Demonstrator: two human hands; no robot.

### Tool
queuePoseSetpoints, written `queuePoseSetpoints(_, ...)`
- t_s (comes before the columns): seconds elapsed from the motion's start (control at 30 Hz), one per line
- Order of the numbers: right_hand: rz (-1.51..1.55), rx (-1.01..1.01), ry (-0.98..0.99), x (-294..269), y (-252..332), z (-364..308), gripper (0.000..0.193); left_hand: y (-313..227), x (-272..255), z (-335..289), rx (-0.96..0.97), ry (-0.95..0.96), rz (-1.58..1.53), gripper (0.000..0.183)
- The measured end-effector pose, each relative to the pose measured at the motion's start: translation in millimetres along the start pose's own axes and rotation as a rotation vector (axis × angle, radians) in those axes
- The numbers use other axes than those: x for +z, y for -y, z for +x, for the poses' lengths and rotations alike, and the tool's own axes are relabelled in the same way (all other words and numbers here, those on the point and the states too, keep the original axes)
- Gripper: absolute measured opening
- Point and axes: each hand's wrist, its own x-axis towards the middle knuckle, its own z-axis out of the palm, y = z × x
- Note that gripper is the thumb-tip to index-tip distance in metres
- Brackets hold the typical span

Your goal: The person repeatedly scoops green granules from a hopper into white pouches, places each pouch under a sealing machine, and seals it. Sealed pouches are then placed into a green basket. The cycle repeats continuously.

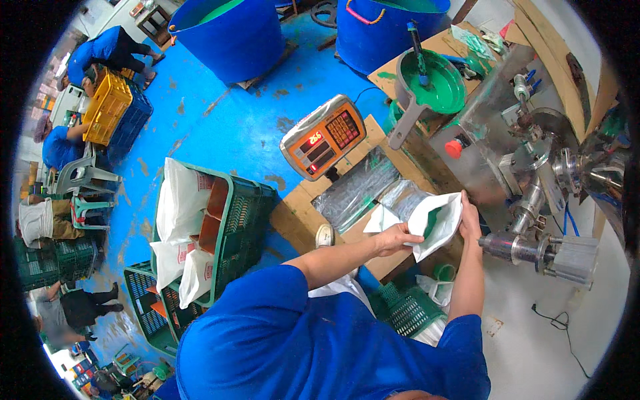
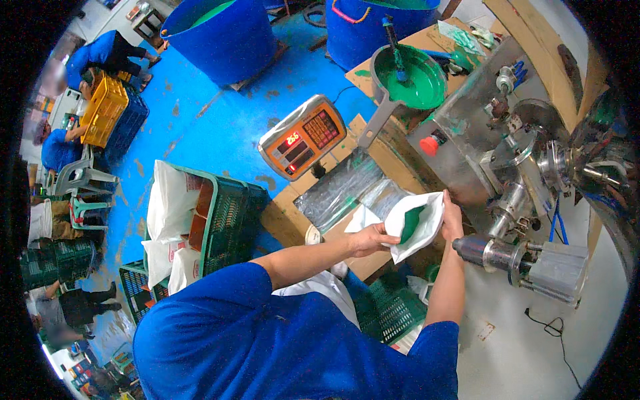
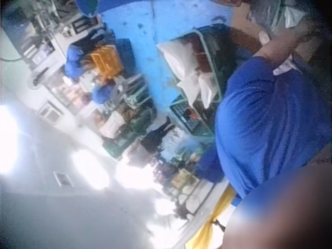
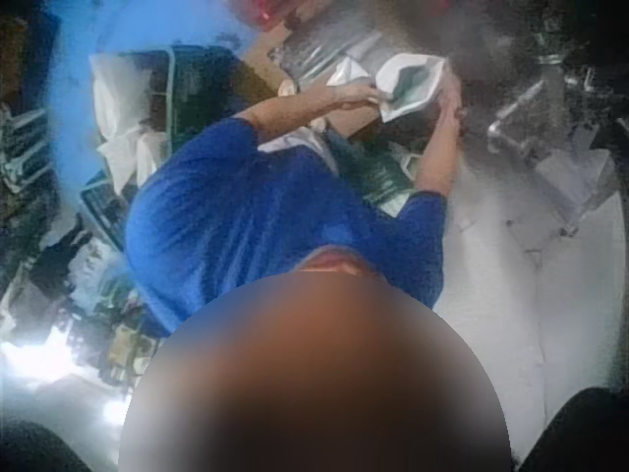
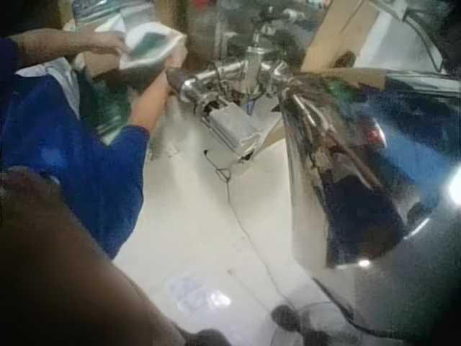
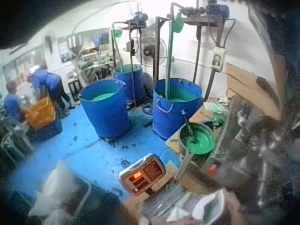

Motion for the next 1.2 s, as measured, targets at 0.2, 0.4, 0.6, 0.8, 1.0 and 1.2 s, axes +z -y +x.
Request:
queuePoseSetpoints(0.2,-0.282,-0.298,-0.064,13.0,-9.1,-79.4,0.022,-22.5,4.1,-51.0,0.405,-0.684,1.349,0.023)
queuePoseSetpoints(0.4,-0.659,-0.511,-0.105,64.4,-28.4,-189.0,0.021,-13.8,4.9,-152.8,0.357,-0.783,0.498,0.018)
queuePoseSetpoints(0.6,-0.257,-0.478,0.417,169.9,28.9,-213.7,0.01,-70.1,6.9,-249.2,0.697,-0.661,-0.097,0.013)
queuePoseSetpoints(0.8,-0.009,-0.739,0.876,338.0,95.7,-265.3,0.016,-110.3,19.7,-412.1,1.16,-0.805,-0.13,0.013)
queuePoseSetpoints(1.0,-0.182,-0.899,1.058,465.5,56.5,-313.4,0.026,-33.8,-8.3,-502.1,1.366,-0.96,-0.103,0.03)
queuePoseSetpoints(1.2,-0.513,-0.674,1.077,541.3,-52.6,-308.2,0.033,56.3,-132.2,-506.7,1.015,-1.06,-0.543,0.017)
